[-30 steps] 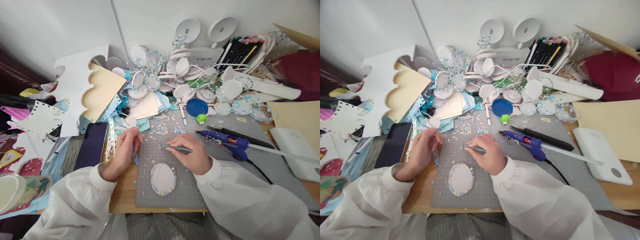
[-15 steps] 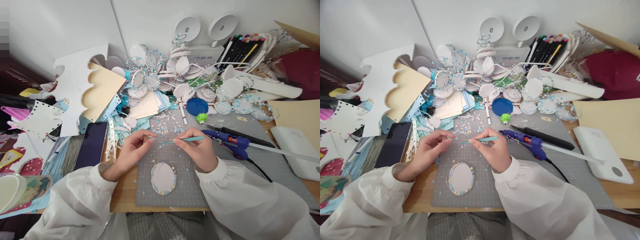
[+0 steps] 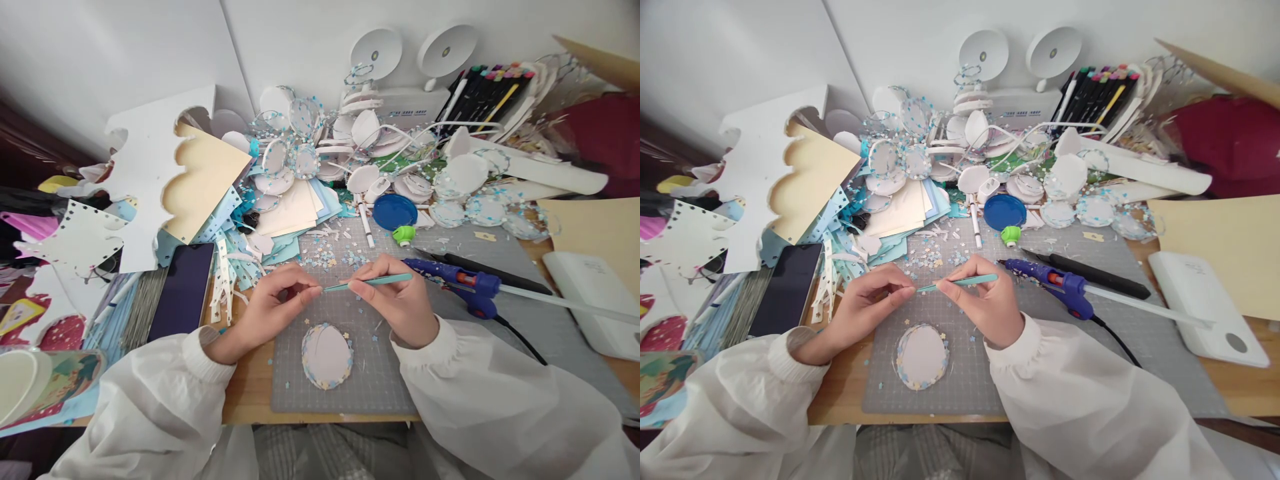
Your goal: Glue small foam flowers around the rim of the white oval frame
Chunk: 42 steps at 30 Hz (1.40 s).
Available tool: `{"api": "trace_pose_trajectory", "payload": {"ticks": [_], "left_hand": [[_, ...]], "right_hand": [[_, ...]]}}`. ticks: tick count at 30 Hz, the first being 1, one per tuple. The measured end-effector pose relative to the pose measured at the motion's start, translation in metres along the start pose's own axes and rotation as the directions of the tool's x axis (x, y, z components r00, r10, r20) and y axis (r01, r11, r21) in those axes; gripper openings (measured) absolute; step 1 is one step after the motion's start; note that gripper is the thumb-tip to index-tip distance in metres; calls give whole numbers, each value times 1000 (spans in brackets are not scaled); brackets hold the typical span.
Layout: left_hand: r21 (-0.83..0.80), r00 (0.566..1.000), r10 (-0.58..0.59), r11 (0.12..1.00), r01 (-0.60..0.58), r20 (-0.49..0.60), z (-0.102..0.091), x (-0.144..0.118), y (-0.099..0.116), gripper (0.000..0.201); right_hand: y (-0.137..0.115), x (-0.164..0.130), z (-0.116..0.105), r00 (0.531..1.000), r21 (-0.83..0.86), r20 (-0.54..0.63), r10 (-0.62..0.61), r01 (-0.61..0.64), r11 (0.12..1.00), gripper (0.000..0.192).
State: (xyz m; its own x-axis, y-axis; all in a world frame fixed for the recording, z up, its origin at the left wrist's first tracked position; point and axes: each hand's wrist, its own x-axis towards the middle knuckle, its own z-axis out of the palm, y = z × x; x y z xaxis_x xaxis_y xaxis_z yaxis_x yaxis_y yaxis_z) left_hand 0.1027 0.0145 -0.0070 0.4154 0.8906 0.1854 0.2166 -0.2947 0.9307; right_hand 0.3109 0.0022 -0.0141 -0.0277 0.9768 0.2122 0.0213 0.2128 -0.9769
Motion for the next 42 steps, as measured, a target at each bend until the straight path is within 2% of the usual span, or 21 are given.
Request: {"api": "trace_pose_trajectory", "payload": {"ticks": [7, 12, 14, 18, 20, 25, 32, 42], "left_hand": [[-25, 997, -8, 1000, 6, -81, -3, 3, 5, 12], [-79, 991, -112, 991, 106, -80, -3, 2, 8, 17], [-84, 992, -114, 990, 109, -57, -2, 2, 8, 20], [-56, 997, -81, 995, 80, -15, -1, 1, 5, 21], [-39, 999, -52, 998, 52, 2, -1, 1, 3, 18], [-36, 1000, 3, 999, -2, 22, -1, 0, 2, 14], [-6, 997, 45, 999, -44, 66, -1, -1, 2, 18], [-19, 994, 67, 998, -66, 89, 0, 0, 4, 15]], "right_hand": [[0, 0, -1, 998, -70, 22, -59, 60, 996, 15], [2, -2, 1, 960, -341, 134, -247, 278, 898, 11], [2, -2, 1, 963, -293, 106, -247, 268, 918, 11], [1, -1, -1, 991, -66, -80, -107, 102, 993, 13], [1, 0, -3, 993, 28, -105, -55, 58, 998, 14], [2, 0, -4, 999, 176, -36, -11, 17, 984, 14], [1, -3, -4, 999, 181, 35, 6, -12, 983, 16], [-2, -3, -3, 998, 171, 54, -34, 25, 985, 13]]}}
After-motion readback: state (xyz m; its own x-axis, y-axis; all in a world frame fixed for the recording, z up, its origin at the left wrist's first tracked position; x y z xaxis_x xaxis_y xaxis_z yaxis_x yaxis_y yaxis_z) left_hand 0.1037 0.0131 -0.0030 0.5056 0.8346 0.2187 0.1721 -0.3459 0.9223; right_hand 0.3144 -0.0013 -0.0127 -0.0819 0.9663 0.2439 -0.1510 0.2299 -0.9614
